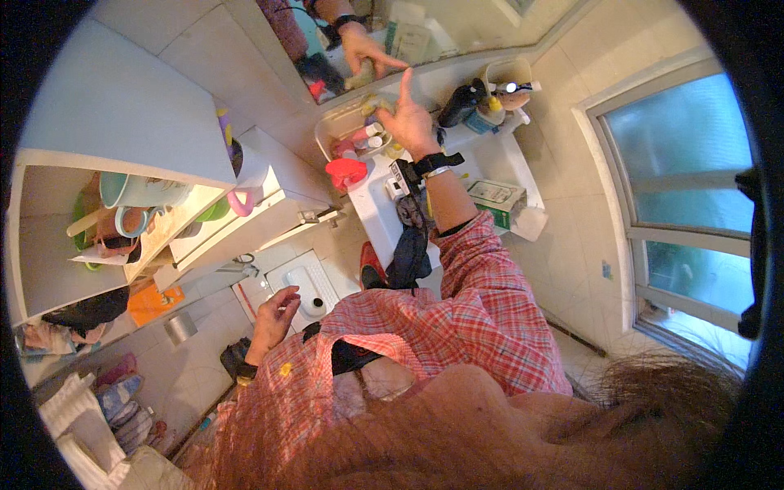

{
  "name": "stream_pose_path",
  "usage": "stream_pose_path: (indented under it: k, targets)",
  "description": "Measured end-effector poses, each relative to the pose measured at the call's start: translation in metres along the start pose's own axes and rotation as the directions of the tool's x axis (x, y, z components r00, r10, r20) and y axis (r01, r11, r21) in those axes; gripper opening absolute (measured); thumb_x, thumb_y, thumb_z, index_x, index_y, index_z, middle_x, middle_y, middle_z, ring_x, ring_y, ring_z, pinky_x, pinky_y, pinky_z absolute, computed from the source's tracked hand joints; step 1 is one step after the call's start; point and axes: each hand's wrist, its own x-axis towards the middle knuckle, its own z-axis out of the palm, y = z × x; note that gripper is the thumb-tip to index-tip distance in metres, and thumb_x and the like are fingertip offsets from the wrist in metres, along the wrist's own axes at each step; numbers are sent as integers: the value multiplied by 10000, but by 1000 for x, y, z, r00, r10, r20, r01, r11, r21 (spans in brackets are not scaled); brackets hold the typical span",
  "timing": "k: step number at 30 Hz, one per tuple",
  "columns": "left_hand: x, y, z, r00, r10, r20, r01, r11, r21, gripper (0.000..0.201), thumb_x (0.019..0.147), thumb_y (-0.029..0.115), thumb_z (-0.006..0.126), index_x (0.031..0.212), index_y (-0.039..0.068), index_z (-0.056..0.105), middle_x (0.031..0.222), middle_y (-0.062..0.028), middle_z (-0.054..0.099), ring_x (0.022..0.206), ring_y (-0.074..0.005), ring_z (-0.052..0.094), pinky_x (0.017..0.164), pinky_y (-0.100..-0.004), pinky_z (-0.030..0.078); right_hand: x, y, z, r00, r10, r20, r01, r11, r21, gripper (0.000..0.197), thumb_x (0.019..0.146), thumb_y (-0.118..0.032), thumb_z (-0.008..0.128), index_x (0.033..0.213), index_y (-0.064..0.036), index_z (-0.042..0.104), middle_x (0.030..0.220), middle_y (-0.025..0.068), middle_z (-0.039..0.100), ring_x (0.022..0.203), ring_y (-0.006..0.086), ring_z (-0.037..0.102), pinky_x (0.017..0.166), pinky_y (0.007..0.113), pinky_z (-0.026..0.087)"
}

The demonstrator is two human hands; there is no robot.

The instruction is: The person cleans a bathroom shelf by removing items, wiping the shelf with a cloth, and replacing the items. They handle a tube, a cup, a toothbrush, and a small container, wiping each shelf section before returning the objects.

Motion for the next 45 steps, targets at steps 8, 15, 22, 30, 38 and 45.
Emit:
stream_pose_path:
  k: [8,15,22,30,38,45]
  targets:
    - [-6,22,-25,964,158,-214,-149,987,59,174,927,154,625,999,1,664,786,-80,653,719,-106,582,642,-259,489,4,3,-16,995,95,-4,-95,995,23,978,820,-359,669,1500,-12,57,1000,311,645,948,453,632,825,470,506]
    - [-51,87,-127,582,448,-679,-370,889,269,259,910,144,651,721,-8,558,602,-22,437,599,-75,408,528,-270,364,-48,-20,-26,921,-380,-87,390,900,196,432,835,-266,710,1186,-26,635,996,230,678,864,315,684,756,357,523]
    - [-96,188,-227,-115,558,-822,-449,709,544,116,901,117,656,934,7,636,827,-16,608,750,-68,557,675,-225,466,-100,-40,-49,895,-404,189,374,911,172,403,835,-215,705,1170,-2,635,947,217,697,844,201,683,743,333,523]
    - [-68,285,-286,-58,732,-679,-277,642,715,386,873,254,692,1168,10,638,1006,-119,672,837,-208,652,734,-300,528,-148,-45,-79,893,-366,264,362,930,66,452,802,-285,720,1162,-21,642,993,240,678,914,342,684,766,374,527]
    - [-45,357,-260,127,628,-768,-396,742,541,817,715,487,788,1285,-15,488,898,-173,679,741,-257,654,637,-351,529,-160,11,-77,934,-301,193,282,952,119,430,801,-251,725,1133,11,646,920,230,695,849,285,699,733,367,532]
    - [-37,367,-249,57,606,-794,-449,726,521,762,673,394,826,1230,-9,496,1059,-223,649,947,-350,654,822,-411,532,-158,27,-74,931,-267,247,259,964,65,456,817,-342,694,1165,-53,635,1006,226,674,957,358,662,791,413,521]
